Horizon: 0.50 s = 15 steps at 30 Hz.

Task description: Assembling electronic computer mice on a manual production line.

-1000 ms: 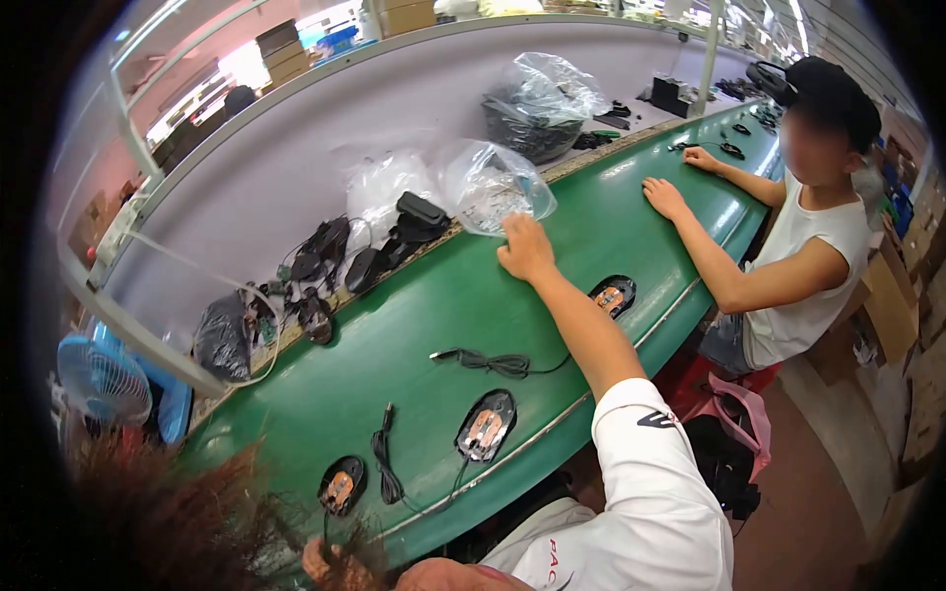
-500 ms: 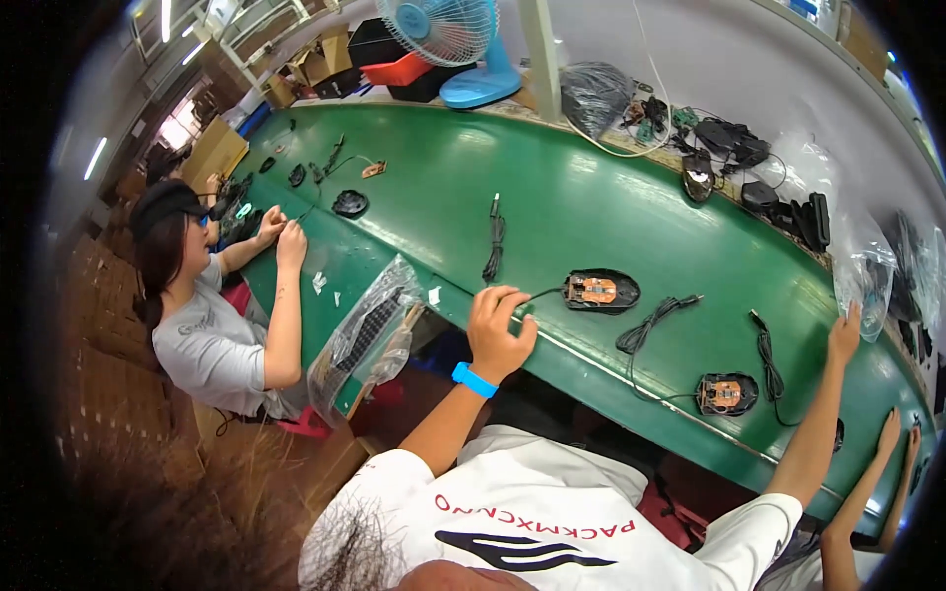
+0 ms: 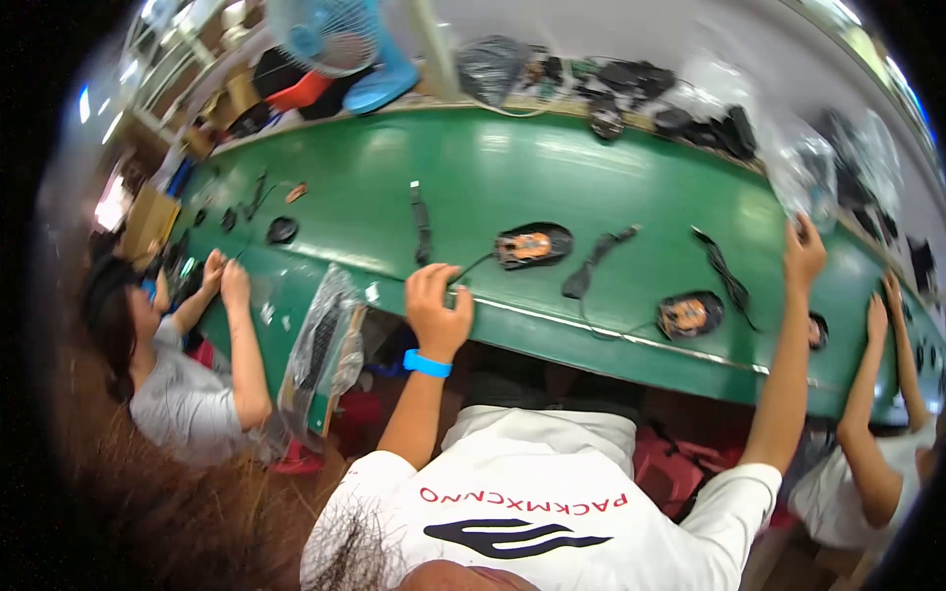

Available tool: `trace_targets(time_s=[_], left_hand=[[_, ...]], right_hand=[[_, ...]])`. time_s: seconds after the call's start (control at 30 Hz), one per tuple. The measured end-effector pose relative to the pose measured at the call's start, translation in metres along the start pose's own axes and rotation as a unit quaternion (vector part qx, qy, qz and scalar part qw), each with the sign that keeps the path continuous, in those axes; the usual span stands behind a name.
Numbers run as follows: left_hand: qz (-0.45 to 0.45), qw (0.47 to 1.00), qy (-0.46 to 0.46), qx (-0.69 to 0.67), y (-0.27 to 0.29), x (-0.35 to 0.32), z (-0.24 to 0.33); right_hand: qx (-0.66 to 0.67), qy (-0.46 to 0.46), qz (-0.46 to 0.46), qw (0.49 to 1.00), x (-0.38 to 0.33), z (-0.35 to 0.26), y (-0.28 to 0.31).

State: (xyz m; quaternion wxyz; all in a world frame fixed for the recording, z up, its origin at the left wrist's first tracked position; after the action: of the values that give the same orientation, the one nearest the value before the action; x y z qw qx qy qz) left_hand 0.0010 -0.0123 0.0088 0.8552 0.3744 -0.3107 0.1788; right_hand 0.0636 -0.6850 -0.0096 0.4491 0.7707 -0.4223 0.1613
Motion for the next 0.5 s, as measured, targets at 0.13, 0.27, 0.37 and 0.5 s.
trace_targets(time_s=[0.13,0.27,0.37,0.5], left_hand=[[-0.011,1.000,-0.004,-0.009,-0.009,0.000,0.004],[-0.028,0.999,-0.008,0.018,-0.009,-0.008,-0.005],[-0.038,0.999,-0.022,0.001,-0.007,-0.010,-0.004],[-0.016,1.000,0.001,-0.005,-0.003,-0.011,-0.001]], right_hand=[[0.234,-0.152,0.002,0.960,-0.025,-0.024,0.032],[0.573,-0.214,-0.035,0.790,-0.052,-0.034,0.032],[0.628,-0.294,0.008,0.721,-0.091,-0.057,0.048],[0.581,-0.323,0.034,0.746,-0.125,-0.081,0.072]])
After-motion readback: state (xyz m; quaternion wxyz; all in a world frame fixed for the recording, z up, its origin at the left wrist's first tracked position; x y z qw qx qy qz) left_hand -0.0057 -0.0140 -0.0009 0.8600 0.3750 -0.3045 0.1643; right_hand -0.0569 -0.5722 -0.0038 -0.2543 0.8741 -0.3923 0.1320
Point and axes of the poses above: each hand's wrist, its own x-axis towards the middle knuckle, its own y-axis out of the back of the hand, z = x × y, the point moved 6 cm from there along x, towards the middle knuckle, and after that the axes turned 6 degrees about -x, right-handed, at the moved point
